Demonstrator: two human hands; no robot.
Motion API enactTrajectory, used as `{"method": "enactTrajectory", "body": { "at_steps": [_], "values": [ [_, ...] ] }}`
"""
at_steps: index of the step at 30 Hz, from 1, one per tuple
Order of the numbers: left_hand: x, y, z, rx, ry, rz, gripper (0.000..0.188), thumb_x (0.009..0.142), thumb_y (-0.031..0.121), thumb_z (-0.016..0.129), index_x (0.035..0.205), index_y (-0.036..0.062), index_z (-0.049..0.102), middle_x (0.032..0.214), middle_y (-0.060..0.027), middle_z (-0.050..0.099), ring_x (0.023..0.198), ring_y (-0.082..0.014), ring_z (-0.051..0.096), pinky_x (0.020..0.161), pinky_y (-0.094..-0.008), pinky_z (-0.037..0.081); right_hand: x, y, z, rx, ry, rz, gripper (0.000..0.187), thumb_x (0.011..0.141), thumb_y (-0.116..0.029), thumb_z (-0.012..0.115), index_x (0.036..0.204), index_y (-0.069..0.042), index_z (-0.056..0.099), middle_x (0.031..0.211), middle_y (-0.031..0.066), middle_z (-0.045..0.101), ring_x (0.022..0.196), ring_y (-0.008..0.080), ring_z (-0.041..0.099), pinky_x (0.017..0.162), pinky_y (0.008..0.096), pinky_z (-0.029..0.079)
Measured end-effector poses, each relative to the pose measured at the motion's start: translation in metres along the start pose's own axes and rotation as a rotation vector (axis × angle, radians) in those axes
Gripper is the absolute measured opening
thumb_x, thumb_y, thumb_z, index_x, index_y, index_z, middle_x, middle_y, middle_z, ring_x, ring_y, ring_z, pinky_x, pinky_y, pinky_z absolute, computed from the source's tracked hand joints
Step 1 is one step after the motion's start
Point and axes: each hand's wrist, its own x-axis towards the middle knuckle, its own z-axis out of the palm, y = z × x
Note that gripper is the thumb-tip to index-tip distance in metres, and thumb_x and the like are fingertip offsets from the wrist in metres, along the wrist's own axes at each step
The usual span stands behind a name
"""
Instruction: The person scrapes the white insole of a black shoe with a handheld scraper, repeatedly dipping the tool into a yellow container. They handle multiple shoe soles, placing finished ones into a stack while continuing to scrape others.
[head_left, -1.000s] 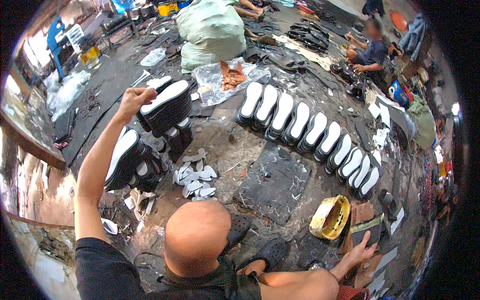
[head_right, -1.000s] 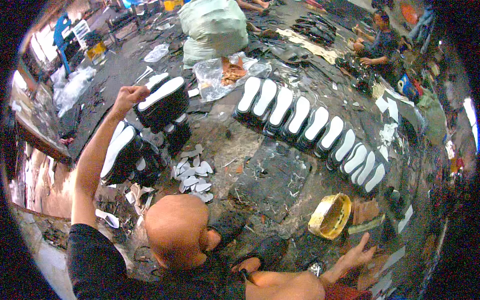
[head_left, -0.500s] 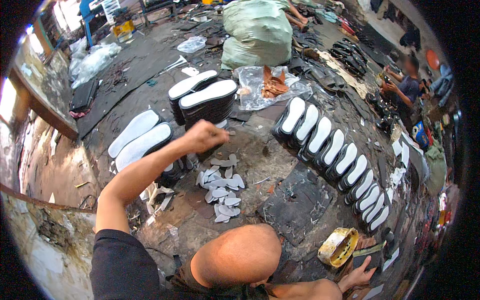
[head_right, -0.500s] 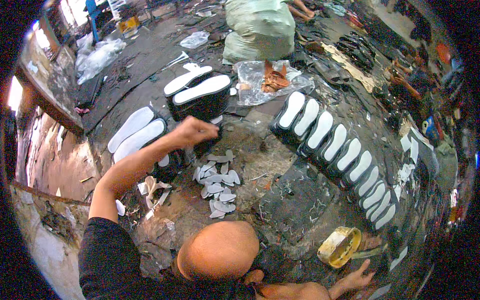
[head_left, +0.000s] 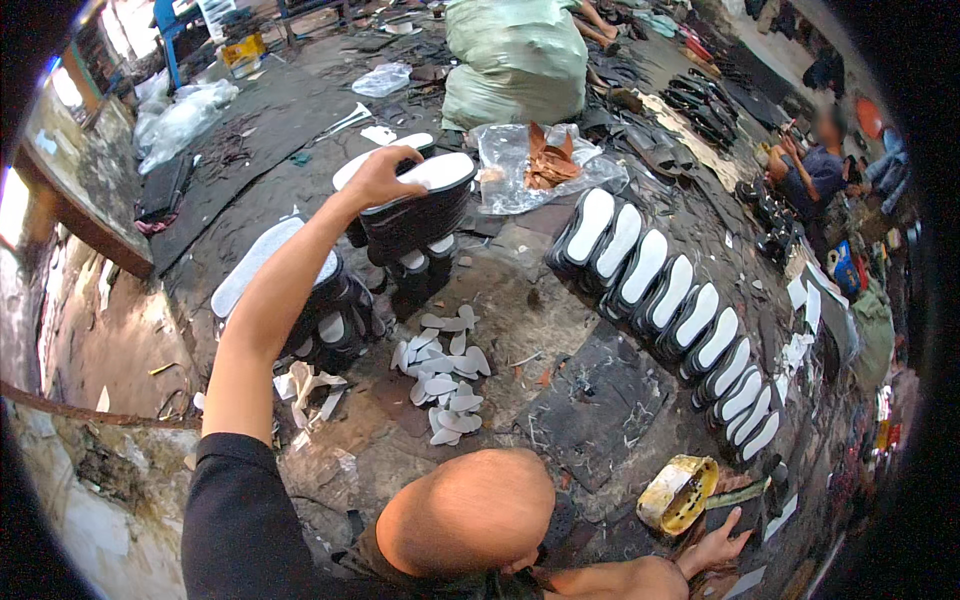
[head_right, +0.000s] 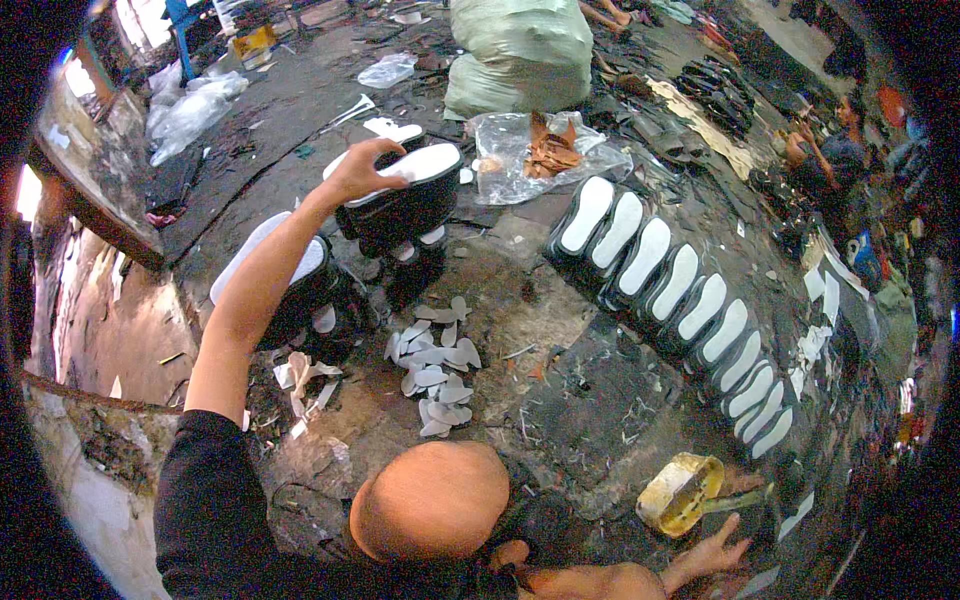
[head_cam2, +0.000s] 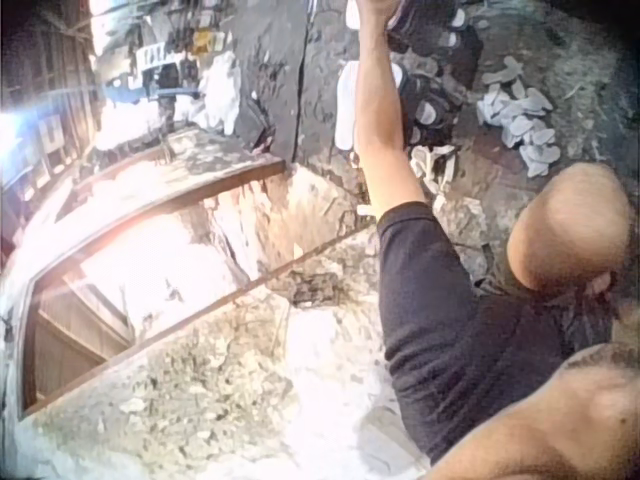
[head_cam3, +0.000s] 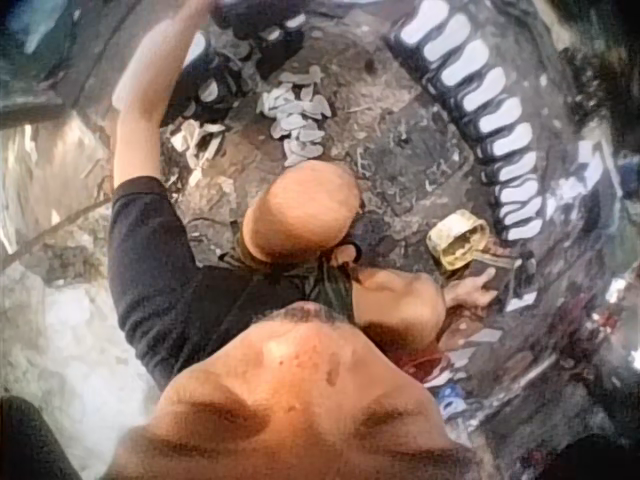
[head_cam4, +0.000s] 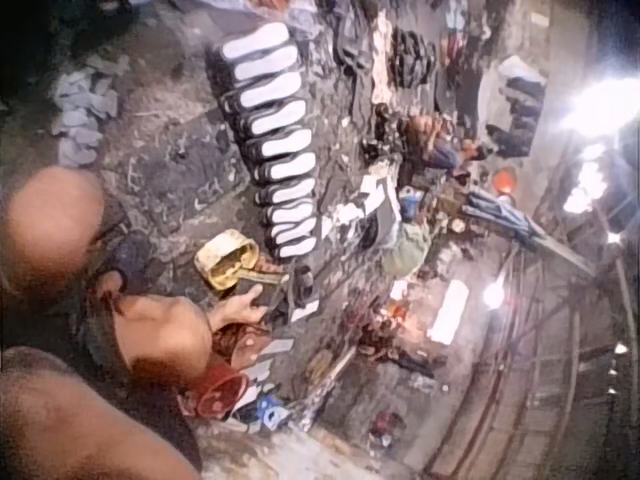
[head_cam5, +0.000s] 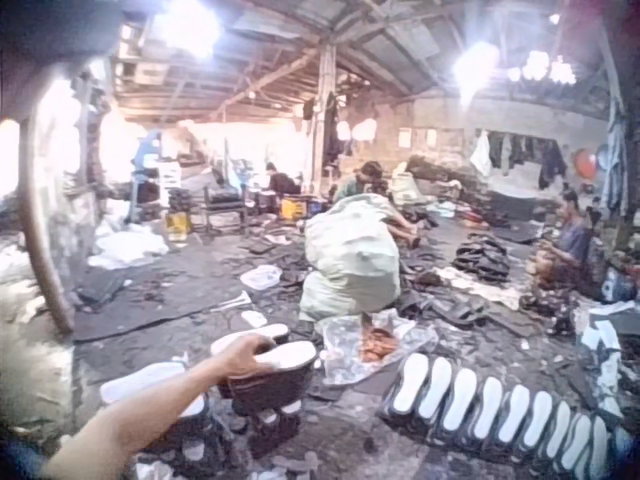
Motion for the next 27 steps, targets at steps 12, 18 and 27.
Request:
{"method": "enactTrajectory", "body": {
  "at_steps": [12, 18, 27],
  "values": [
    [0.032, -0.007, 0.049, 0.463, -0.16, -0.243, 0.099, 0.047, 0.03, 0.096, 0.126, 0.0171, 0.039, 0.123, -0.0239, 0.052, 0.109, -0.0461, 0.059, 0.092, -0.0521, 0.051, -0.03, -0.035, -0.016, 0.182, -0.033, 0.125, 0.043, 0.096, -0.014, 0.068, 0.133, 0.004, 0.056, 0.124, 0.0134, 0.065, 0.1, 0.0209, 0.063, 0.086, 0.0349, 0.054],
    [0.019, -0.009, 0.056, 0.423, -0.188, -0.288, 0.102, 0.05, 0.02, 0.094, 0.129, 0.0198, 0.03, 0.128, -0.0237, 0.045, 0.107, -0.0495, 0.061, 0.09, -0.0549, 0.054, -0.024, -0.008, -0.013, 0.273, -0.027, 0.045, 0.038, 0.095, -0.016, 0.069, 0.126, 0.004, 0.06, 0.12, 0.0122, 0.066, 0.098, 0.0197, 0.063, 0.085, 0.035, 0.054],
    [0.02, 0.038, 0.027, 0.351, -0.113, -0.235, 0.091, 0.052, 0.015, 0.082, 0.129, 0.0165, 0.032, 0.124, -0.0243, 0.057, 0.112, -0.0444, 0.06, 0.091, -0.0498, 0.052, -0.022, 0.003, -0.02, 0.26, -0.027, 0.082, 0.042, 0.095, -0.021, 0.071, 0.125, 0.005, 0.06, 0.118, 0.013, 0.066, 0.099, 0.0199, 0.062, 0.087, 0.0347, 0.053]
  ]
}}
